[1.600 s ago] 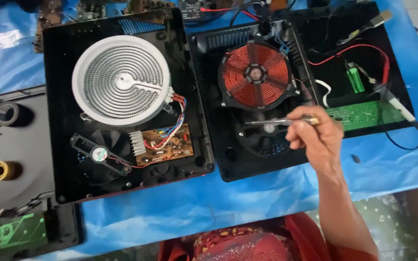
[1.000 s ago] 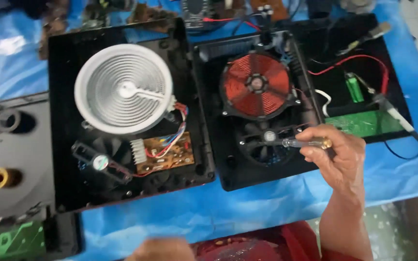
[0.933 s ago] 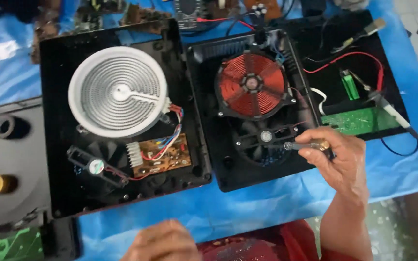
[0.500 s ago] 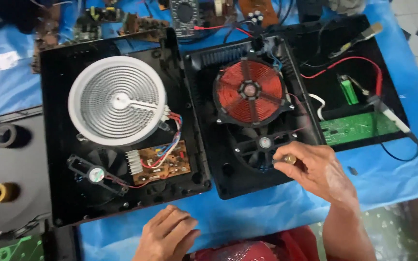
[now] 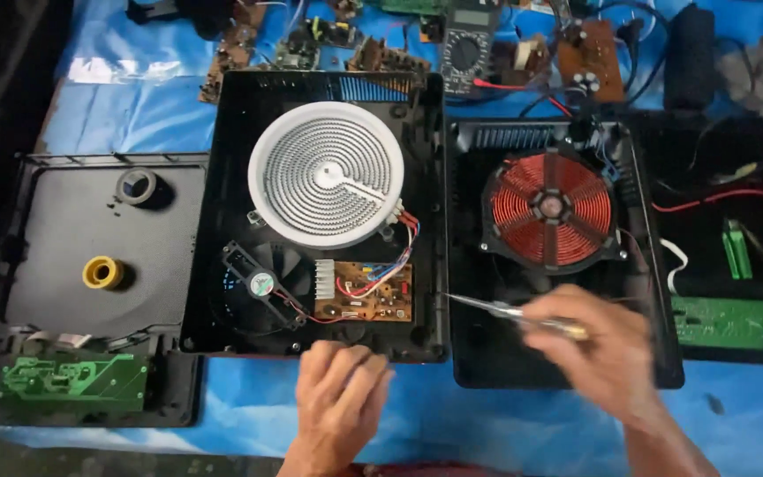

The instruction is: Testing electronic components of an induction cooktop using a multimeter and screwdriver.

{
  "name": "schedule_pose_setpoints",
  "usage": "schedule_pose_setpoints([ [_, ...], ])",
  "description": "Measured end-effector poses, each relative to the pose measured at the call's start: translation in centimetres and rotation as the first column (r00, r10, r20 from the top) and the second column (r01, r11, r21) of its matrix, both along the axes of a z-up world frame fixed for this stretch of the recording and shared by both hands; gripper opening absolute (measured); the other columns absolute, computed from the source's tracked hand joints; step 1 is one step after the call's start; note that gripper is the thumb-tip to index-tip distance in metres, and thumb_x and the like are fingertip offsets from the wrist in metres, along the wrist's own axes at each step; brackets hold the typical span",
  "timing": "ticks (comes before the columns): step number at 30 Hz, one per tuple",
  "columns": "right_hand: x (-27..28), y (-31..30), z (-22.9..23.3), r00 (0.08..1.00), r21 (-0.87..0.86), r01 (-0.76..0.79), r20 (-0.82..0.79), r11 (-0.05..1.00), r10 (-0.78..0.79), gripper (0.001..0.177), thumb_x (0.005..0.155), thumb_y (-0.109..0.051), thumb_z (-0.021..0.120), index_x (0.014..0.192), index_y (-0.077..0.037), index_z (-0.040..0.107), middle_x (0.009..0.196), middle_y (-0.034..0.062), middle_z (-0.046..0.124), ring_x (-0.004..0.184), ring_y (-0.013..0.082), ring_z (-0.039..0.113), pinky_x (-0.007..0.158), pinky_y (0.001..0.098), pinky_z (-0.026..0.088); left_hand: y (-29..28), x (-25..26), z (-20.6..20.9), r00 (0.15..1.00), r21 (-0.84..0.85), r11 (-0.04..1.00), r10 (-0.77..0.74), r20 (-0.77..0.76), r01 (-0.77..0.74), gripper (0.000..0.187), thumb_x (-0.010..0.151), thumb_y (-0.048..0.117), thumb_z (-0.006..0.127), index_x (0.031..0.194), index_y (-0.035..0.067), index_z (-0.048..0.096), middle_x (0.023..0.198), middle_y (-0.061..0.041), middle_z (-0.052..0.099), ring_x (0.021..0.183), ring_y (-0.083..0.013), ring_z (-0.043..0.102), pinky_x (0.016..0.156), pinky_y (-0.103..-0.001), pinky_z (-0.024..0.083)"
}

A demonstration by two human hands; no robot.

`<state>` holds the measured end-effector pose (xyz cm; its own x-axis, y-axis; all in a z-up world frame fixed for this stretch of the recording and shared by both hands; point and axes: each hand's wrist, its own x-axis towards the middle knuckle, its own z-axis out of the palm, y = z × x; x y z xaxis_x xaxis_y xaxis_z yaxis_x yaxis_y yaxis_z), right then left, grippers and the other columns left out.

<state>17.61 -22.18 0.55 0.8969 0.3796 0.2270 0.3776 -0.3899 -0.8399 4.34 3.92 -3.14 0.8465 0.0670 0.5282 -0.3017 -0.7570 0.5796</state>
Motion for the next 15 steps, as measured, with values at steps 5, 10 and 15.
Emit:
schedule_pose_setpoints([
  [5,1.5,5.4,1.1,0.931,0.01,-0.361,0.065,0.933,0.359,0.029,0.076,0.0,0.079,0.103,-0.006,0.07,0.084,0.0021,0.073,0.061,0.0105,0.06,0.056,0.025,0.05,1.4,1.0,0.8,0.968,0.16,0.957,0.249,-0.013,-0.244,0.024,0.076,0.009,0.08,0.098,0.012,0.071,0.102,0.0,0.068,0.096,-0.0215,0.062,0.088,-0.039,0.042],
  [10,1.8,8.0,-0.3,0.889,0.001,-0.454,0.07,0.891,0.453,0.026,0.077,-0.002,0.079,0.101,-0.005,0.068,0.081,0.0018,0.07,0.057,0.0124,0.058,0.054,0.0267,0.049,1.8,1.5,0.7,0.963,0.225,0.941,0.268,-0.038,-0.253,0.031,0.075,0.013,0.081,0.104,0.011,0.07,0.107,-0.002,0.067,0.096,-0.024,0.061,0.09,-0.042,0.042],
  [15,2.1,9.4,-2.4,0.869,-0.003,-0.491,0.065,0.871,0.49,0.024,0.079,-0.005,0.08,0.101,-0.007,0.07,0.081,0.0001,0.07,0.055,0.0107,0.057,0.05,0.0247,0.047,2.1,1.2,-1.6,0.97,0.262,0.945,0.224,-0.09,-0.194,0.045,0.077,0.025,0.082,0.117,0.006,0.069,0.117,-0.006,0.066,0.106,-0.0263,0.06,0.096,-0.045,0.041],
])
